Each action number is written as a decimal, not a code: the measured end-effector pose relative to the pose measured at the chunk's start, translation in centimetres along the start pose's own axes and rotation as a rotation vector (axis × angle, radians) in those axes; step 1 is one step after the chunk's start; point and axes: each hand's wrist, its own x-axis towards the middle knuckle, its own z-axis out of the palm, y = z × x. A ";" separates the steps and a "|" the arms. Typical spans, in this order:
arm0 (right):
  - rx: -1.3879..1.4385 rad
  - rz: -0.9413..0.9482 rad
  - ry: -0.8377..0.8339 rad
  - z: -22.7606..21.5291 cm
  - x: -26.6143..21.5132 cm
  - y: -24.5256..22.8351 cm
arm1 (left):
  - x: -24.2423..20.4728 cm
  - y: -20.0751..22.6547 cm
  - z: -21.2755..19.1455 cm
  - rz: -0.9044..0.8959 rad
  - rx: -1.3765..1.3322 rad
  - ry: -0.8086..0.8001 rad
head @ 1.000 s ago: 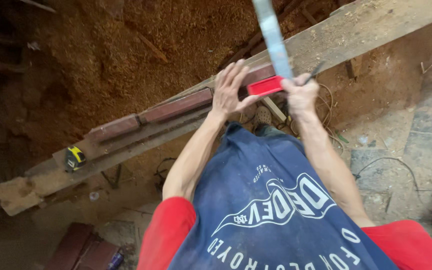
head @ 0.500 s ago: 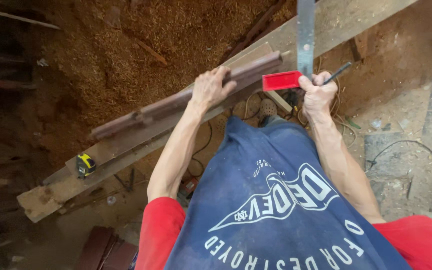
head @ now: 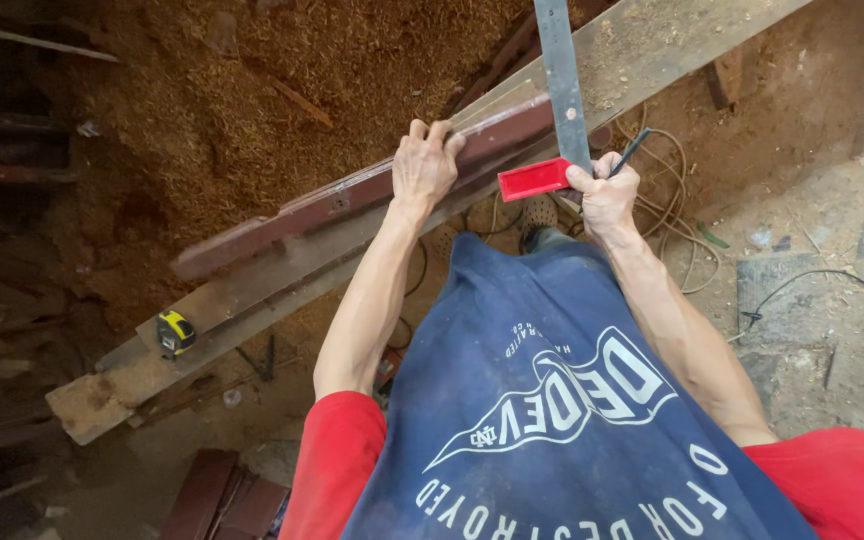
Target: The person uses a red try square and a pencil to mark lines on a long reddish-brown wooden plank. After marking, the person uses an angle grinder to sand the surface of the plank.
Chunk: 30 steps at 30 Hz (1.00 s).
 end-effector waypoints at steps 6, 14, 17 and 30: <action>-0.017 0.086 0.016 1.1 0.0 -1.0 | 0.5 -0.1 -0.2 -0.043 0.085 -0.002; 0.204 0.076 -0.078 2.5 -0.3 -3.6 | -1.9 1.5 -0.7 -0.051 0.167 -0.214; 0.251 0.149 -0.110 4.0 -0.6 -5.7 | -1.8 0.9 -0.5 -0.016 0.080 -0.134; 0.232 0.326 -0.421 8.3 -0.3 -2.7 | -7.1 8.8 3.0 -0.663 -1.523 -0.004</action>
